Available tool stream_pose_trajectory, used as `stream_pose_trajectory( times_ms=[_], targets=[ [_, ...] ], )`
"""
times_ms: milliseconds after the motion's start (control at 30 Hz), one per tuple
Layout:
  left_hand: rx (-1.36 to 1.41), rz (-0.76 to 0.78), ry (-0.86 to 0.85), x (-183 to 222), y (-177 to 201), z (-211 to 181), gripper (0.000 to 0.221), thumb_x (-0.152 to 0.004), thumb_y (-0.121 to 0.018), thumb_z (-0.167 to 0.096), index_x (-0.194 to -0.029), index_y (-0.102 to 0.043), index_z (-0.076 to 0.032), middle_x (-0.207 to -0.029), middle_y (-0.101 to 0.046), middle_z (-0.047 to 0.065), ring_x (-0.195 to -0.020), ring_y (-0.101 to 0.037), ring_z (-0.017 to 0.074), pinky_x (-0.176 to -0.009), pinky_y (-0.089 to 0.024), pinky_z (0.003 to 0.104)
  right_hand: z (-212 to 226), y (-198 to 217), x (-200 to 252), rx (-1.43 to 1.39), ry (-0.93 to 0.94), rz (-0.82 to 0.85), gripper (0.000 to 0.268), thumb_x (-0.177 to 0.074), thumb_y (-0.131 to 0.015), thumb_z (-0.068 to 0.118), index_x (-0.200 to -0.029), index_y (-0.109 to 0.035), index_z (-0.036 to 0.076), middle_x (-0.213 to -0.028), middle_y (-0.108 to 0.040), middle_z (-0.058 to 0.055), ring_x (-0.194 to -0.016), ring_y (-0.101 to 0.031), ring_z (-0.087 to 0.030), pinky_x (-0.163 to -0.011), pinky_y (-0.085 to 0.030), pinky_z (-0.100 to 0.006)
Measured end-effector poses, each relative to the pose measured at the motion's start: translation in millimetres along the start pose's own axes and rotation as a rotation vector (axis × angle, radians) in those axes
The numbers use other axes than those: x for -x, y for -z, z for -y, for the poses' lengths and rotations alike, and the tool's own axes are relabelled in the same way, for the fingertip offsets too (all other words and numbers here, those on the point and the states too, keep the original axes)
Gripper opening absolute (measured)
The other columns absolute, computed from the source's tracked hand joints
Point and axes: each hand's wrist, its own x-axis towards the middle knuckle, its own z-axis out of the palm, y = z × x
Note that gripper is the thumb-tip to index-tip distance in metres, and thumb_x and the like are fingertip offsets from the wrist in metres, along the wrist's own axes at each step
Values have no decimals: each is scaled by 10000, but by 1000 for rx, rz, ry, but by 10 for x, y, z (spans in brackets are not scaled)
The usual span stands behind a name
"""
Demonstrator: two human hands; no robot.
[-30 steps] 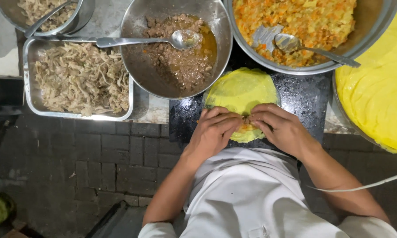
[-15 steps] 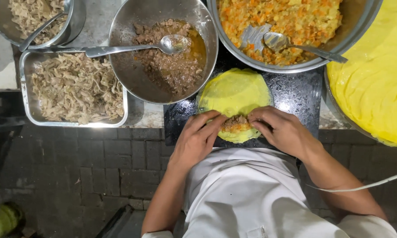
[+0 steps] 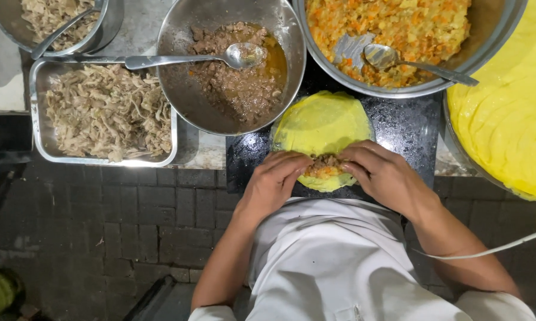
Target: Filling and rolling yellow food wrappers with vegetable and meat mixtures.
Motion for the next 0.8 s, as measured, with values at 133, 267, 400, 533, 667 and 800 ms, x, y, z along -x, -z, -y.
stream_pose_trajectory(
  times_ms=[133, 267, 400, 533, 667, 800],
  targets=[
    [34, 9, 40, -20, 83, -38, 166, -912, -672, -15, -1058, -729, -69, -966, -743, 101, -942, -715, 305, -860, -548, 410, -44, -110, -13, 15, 93, -12, 150, -910, -662, 49, -1041, -729, 18, -955, -713, -168, -937, -700, -326, -814, -587, -411],
    [62, -18, 87, -88, 41, -88, 153, -905, -709, -79, -1056, -726, -58, -940, -740, 107, -906, -720, 295, -833, -561, 405, -94, -177, 51, 93, 117, -62, 116, -931, -664, 98, -1006, -724, 34, -955, -708, -142, -941, -694, -320, -833, -576, -402],
    [-71, 20, 118, -116, -118, -22, 128, -902, -712, -150, -972, -748, -48, -881, -733, 138, -855, -712, 271, -810, -560, 363, -70, -190, 73, 76, 61, -86, 152, -909, -667, 49, -1052, -714, 26, -952, -713, -148, -925, -702, -326, -830, -581, -417],
    [-154, 17, 74, -115, -196, 37, 78, -882, -735, -137, -922, -766, -77, -852, -737, 108, -832, -722, 252, -775, -555, 338, -74, -151, 105, 21, 29, -50, 168, -892, -641, -1, -1031, -732, 23, -970, -731, -158, -917, -712, -341, -825, -579, -449],
    [-88, 108, 115, -154, 8, -106, 147, -936, -668, -165, -953, -756, -49, -881, -737, 155, -866, -718, 286, -815, -554, 375, -63, 46, 127, -35, -8, -76, 203, -853, -672, -31, -1043, -727, 15, -970, -726, -186, -899, -714, -333, -837, -578, -454],
    [-14, 75, 54, -79, 206, -118, 134, -935, -667, -78, -1038, -727, -18, -1001, -713, 127, -905, -705, 277, -837, -570, 362, -126, 197, 238, -296, -131, -128, 175, -907, -644, 23, -1080, -657, -3, -1069, -715, -134, -974, -703, -236, -874, -562, -339]
  ],
)
